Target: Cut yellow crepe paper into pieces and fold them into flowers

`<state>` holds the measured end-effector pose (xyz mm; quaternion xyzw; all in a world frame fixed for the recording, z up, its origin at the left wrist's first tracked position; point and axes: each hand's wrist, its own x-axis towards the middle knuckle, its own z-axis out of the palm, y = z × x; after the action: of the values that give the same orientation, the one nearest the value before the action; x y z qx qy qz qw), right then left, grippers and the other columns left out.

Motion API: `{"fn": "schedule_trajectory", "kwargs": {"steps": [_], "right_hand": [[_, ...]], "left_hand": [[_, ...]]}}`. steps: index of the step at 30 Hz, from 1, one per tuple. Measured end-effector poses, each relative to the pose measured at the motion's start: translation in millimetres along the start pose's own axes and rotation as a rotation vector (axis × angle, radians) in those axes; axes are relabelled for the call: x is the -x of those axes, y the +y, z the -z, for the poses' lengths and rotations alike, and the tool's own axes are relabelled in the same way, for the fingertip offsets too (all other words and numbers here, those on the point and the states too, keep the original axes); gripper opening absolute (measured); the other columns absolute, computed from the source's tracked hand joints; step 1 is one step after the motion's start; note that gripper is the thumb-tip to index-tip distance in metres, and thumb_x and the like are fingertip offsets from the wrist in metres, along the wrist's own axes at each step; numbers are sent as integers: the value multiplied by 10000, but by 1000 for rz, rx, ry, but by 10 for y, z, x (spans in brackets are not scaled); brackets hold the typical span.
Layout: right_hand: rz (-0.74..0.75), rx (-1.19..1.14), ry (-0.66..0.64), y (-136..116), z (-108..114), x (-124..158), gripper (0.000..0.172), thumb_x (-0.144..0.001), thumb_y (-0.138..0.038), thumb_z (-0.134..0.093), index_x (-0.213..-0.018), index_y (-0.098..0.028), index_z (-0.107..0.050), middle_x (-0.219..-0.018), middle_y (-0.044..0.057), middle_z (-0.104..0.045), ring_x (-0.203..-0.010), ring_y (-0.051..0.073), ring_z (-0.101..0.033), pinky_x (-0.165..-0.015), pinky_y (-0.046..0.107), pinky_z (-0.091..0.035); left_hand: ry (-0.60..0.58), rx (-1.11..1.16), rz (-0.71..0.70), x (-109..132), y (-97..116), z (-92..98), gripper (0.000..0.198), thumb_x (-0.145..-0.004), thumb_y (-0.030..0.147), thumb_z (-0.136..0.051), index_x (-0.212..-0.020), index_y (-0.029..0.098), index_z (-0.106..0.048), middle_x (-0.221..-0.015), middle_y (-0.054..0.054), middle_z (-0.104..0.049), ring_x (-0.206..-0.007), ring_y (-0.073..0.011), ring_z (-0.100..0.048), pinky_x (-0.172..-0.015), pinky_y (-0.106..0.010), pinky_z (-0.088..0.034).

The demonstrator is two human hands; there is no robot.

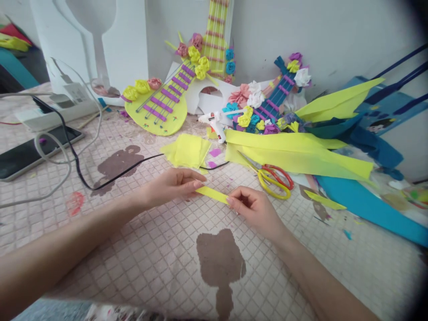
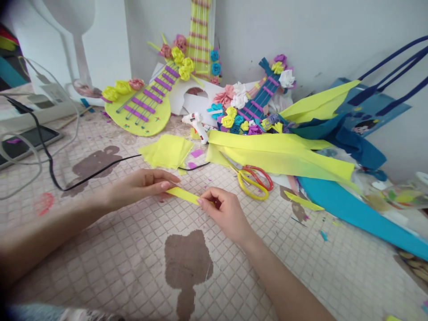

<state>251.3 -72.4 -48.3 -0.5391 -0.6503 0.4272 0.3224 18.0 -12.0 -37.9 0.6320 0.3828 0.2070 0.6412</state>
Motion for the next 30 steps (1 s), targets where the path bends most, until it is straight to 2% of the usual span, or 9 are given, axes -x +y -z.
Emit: {"fn": "schedule_trajectory", "kwargs": {"steps": [3, 6, 8, 13, 18, 24, 30], "right_hand": [[28, 58, -15, -35, -11, 5, 195, -848, -341, -558, -717, -199, -577, -642, -16, -530, -588, 122, -447, -528, 255, -345], [50, 91, -27, -56, -3, 13, 181, -852, -335, -555, -741, -199, -598, -670, -10, -563, -601, 125, -462, -536, 257, -351], [47, 92, -34, -48, 21, 14, 181, -853, -339, -554, -749, -200, -606, -667, -11, -567, -600, 124, -467, -536, 255, -353], [33, 55, -72, 13, 92, -9, 202, -863, -378, -538, -785, -204, -604, -667, -12, -557, -606, 127, -488, -538, 249, -372], [75, 30, -83, -14, 66, -20, 255, -853, -446, -544, -900, -204, -608, -830, 27, -625, -734, 154, -558, -610, 260, -423], [90, 116, -72, -65, 25, 1, 172, -858, -326, -547, -756, -196, -595, -689, -16, -592, -649, 129, -520, -591, 250, -381], [111, 133, -52, -58, 2, -2, 138, -850, -294, -550, -759, -198, -591, -706, -13, -602, -672, 137, -540, -603, 250, -390]], "left_hand": [[28, -241, -154, -29, 65, -136, 351, -809, 406, -595, -1062, 167, -636, -958, -58, -712, -813, -145, -649, -680, -223, -497], [57, -372, -166, -57, 98, -236, 251, -810, 377, -589, -867, 153, -687, -780, -41, -713, -686, -124, -628, -596, -203, -459], [48, -343, -117, -64, 92, -237, 240, -822, 354, -568, -799, 143, -680, -699, -37, -701, -618, -115, -620, -554, -198, -448], [62, -241, -41, -52, 67, -177, 211, -802, 339, -590, -792, 142, -666, -700, -39, -711, -614, -120, -642, -548, -195, -466], [92, -280, -87, -50, 112, -288, 195, -803, 317, -583, -802, 142, -669, -707, -36, -708, -643, -127, -651, -571, -199, -474], [82, -386, -134, -42, 165, -380, 228, -775, 356, -612, -835, 147, -684, -730, -33, -701, -657, -130, -627, -552, -199, -442], [50, -285, -126, -89, 177, -413, 230, -717, 336, -677, -832, 137, -661, -739, -39, -705, -636, -124, -625, -511, -187, -418]]}}
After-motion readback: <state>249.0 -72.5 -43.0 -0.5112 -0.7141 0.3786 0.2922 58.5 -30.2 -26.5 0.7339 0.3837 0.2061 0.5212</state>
